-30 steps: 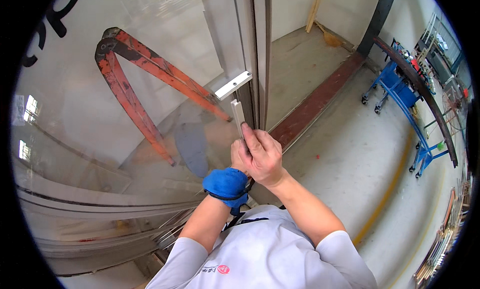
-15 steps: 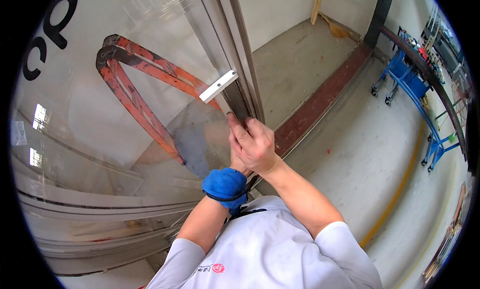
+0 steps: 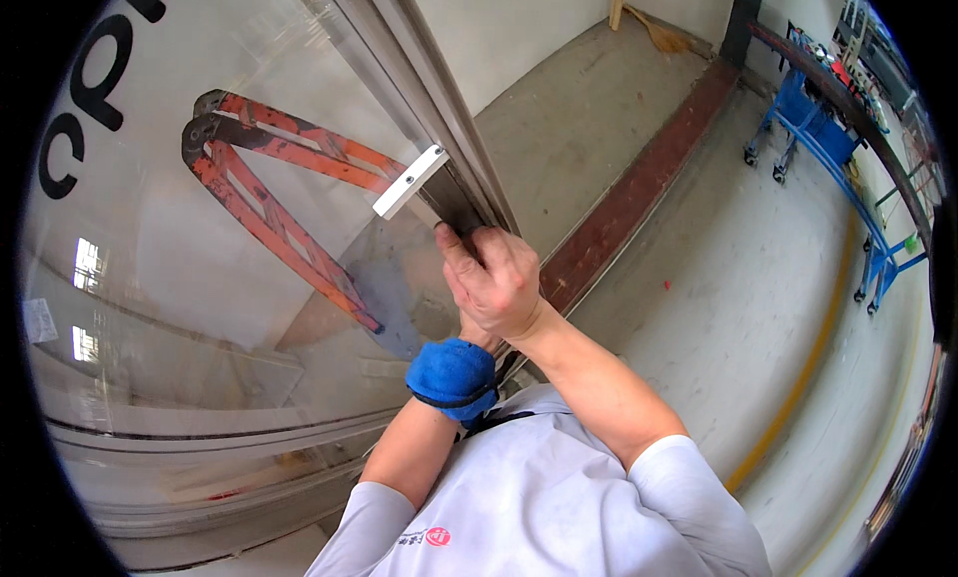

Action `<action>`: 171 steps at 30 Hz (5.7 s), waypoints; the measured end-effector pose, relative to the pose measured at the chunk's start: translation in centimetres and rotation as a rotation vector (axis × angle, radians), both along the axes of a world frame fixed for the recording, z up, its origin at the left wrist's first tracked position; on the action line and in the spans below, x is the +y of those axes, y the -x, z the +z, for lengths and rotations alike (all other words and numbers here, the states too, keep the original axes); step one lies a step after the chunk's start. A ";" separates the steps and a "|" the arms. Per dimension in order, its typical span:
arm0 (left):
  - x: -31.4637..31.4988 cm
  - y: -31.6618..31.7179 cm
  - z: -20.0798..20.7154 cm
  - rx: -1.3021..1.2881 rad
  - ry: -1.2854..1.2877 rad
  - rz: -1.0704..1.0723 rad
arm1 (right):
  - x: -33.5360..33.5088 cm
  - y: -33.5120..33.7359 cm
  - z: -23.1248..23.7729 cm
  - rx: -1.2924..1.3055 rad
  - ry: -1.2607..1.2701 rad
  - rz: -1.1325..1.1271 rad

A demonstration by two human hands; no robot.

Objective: The person wipes a metal door frame with a blue cloth, applies a component to the frame, and fits a metal strip into a groove by hand.

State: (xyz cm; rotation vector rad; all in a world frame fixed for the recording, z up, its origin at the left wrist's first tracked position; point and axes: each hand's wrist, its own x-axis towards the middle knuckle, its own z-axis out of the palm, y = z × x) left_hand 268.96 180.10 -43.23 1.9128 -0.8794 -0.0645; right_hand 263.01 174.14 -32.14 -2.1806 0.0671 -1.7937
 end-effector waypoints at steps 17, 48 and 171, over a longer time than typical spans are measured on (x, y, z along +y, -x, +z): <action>0.0 0.1 -0.4 0.046 0.045 -0.017 | -0.3 -0.5 -0.7 0.020 0.044 -0.237; 0.2 0.3 -0.8 0.130 0.027 0.036 | -5.1 -0.8 8.4 0.279 -0.591 0.442; 0.7 2.0 2.4 -0.001 -0.258 0.161 | -3.0 2.6 10.9 0.302 0.248 -0.036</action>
